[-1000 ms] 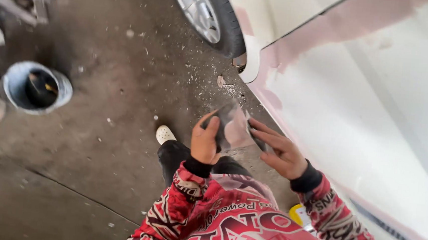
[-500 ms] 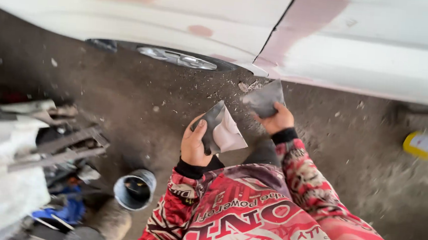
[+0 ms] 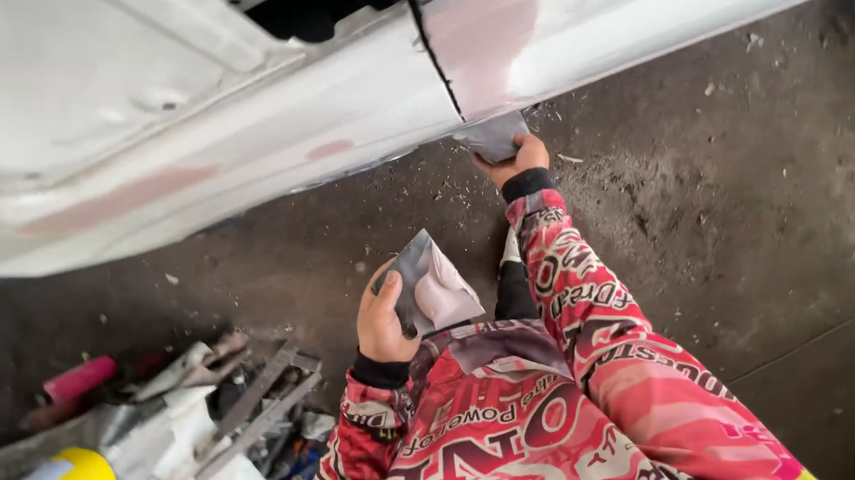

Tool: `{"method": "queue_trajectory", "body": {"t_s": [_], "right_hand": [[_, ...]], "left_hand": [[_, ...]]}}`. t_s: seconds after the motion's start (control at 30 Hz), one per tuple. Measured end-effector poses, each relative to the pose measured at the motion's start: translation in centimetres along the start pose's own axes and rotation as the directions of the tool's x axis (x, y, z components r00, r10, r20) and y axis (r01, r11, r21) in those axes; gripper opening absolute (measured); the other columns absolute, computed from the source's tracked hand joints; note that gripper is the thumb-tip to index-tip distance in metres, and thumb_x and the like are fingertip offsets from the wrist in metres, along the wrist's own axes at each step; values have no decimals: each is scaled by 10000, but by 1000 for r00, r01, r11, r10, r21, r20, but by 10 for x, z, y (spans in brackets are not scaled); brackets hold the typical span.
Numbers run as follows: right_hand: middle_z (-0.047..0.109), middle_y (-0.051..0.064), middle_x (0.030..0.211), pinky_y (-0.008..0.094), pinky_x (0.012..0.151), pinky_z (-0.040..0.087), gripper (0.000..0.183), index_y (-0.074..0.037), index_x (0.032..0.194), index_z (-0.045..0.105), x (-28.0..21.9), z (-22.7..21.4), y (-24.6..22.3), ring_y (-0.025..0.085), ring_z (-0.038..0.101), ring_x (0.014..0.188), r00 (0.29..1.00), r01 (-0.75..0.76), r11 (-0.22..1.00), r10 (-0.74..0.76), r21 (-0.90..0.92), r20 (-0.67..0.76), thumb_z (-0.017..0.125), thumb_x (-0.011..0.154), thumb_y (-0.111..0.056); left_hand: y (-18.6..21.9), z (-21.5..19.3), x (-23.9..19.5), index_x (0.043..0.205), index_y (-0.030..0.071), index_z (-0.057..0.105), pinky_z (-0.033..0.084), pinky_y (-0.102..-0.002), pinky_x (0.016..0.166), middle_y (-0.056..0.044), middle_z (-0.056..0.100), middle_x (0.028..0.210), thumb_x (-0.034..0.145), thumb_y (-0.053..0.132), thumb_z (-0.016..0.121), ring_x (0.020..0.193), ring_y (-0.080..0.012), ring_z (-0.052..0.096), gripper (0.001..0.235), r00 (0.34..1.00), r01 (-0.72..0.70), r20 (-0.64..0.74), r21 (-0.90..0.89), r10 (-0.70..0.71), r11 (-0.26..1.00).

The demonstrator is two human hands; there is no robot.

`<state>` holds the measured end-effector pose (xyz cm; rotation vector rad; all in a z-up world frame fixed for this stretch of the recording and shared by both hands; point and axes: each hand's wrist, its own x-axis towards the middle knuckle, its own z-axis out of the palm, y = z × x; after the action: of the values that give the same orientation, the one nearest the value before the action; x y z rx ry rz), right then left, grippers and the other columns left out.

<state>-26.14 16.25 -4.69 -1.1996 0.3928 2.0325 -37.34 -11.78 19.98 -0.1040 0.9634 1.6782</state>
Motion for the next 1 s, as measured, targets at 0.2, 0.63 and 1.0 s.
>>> {"method": "queue_trajectory", "body": {"t_s": [0.2, 0.63, 1.0], "right_hand": [[443, 254, 1520, 708, 1085, 427, 511, 13, 1468, 353, -9, 24, 6, 465, 495, 1338, 992, 121, 992, -120, 28, -42, 458, 1008, -182], [470, 266, 1471, 688, 1072, 460, 557, 21, 1474, 309, -105, 57, 7, 435, 544, 1314, 974, 209, 973, -216, 95, 71, 441, 967, -168], [483, 240, 1443, 699, 1060, 484, 604, 12, 1483, 288, -61, 22, 29, 474, 557, 1312, 973, 209, 970, -193, 126, -128, 478, 933, -146]], "left_hand": [[28, -23, 26, 1380, -84, 537, 515, -425, 1020, -196, 650, 1310, 1046, 211, 592, 1176, -294, 643, 449, 990, 86, 107, 84, -95, 993], [69, -40, 63, 1369, -101, 540, 514, -446, 1040, -205, 647, 1322, 1044, 206, 583, 1197, -301, 641, 449, 918, 263, 214, 296, -333, 918], [71, -68, 66, 1371, -99, 542, 522, -427, 1026, -198, 657, 1293, 1028, 239, 614, 1170, -293, 650, 487, 919, 255, 188, 391, -348, 884]]}}
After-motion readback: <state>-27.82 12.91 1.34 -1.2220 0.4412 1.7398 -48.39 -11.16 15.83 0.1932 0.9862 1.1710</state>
